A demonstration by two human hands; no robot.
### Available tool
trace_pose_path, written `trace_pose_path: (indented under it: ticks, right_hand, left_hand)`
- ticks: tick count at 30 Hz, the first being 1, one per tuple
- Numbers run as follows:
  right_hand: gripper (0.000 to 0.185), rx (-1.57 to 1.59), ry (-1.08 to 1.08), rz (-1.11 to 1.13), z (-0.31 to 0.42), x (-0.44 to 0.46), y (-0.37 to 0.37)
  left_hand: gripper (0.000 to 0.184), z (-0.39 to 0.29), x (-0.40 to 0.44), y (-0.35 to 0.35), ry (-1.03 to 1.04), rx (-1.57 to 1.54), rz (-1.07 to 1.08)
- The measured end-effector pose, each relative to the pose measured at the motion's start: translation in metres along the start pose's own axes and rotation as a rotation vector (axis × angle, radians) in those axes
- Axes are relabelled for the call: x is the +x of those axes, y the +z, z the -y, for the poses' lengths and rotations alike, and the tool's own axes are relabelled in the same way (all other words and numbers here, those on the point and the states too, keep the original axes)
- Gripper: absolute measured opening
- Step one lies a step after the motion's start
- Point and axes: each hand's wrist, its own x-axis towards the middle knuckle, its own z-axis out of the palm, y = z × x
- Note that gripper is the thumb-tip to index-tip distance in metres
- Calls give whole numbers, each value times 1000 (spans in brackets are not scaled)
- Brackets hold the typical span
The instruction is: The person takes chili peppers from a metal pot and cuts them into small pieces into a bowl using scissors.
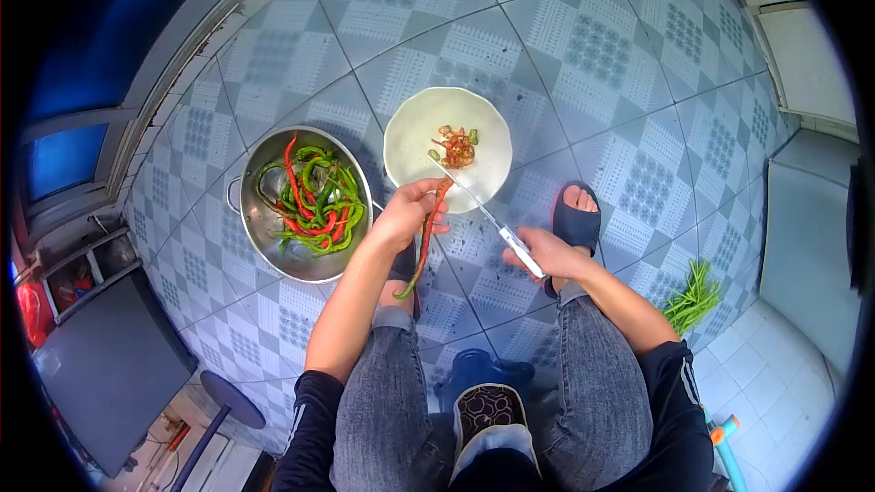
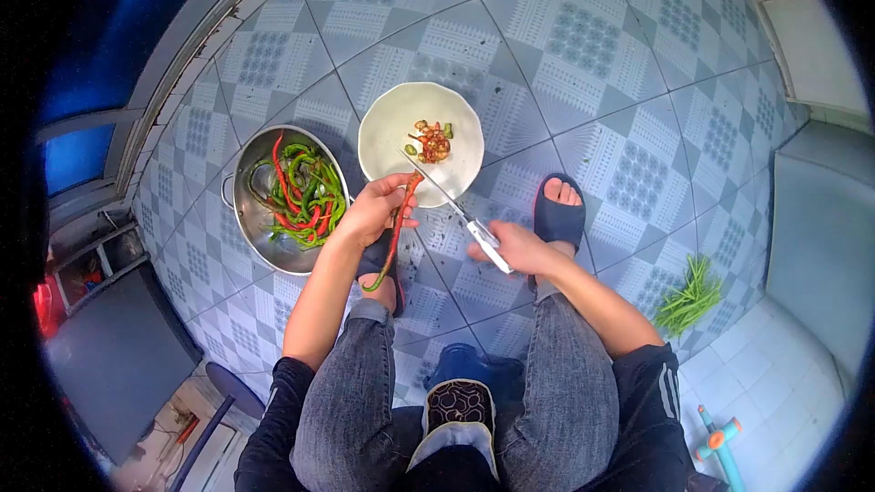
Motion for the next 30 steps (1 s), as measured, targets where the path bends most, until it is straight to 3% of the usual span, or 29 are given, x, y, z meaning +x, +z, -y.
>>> trace_pose_path:
  ticks: [2,10,20,22,25,30]
  right_hand:
    - [54,-87,-69,-40,-9,2,2]
    - [69,-137,5,5,11,-3,-3]
    - [58,-128,-38,-20,6,1,-2]
    - [56,-108,46,11,3,2,-3]
    - [59,-165,-33,-75,0,-3,3]
    - [59,-144,-47,-29,7,-5,2]
  left_hand:
    - [32,2,2,0,10,-24,-9]
    - [31,2,0,13,61,53,-43]
    - [31,4,3,10,43,66,-42]
    - [30,3,0,10,60,28,-31]
    - [30,5,1,9,102,-35,-45]
    - [29,8,2,12,109,-6,-61]
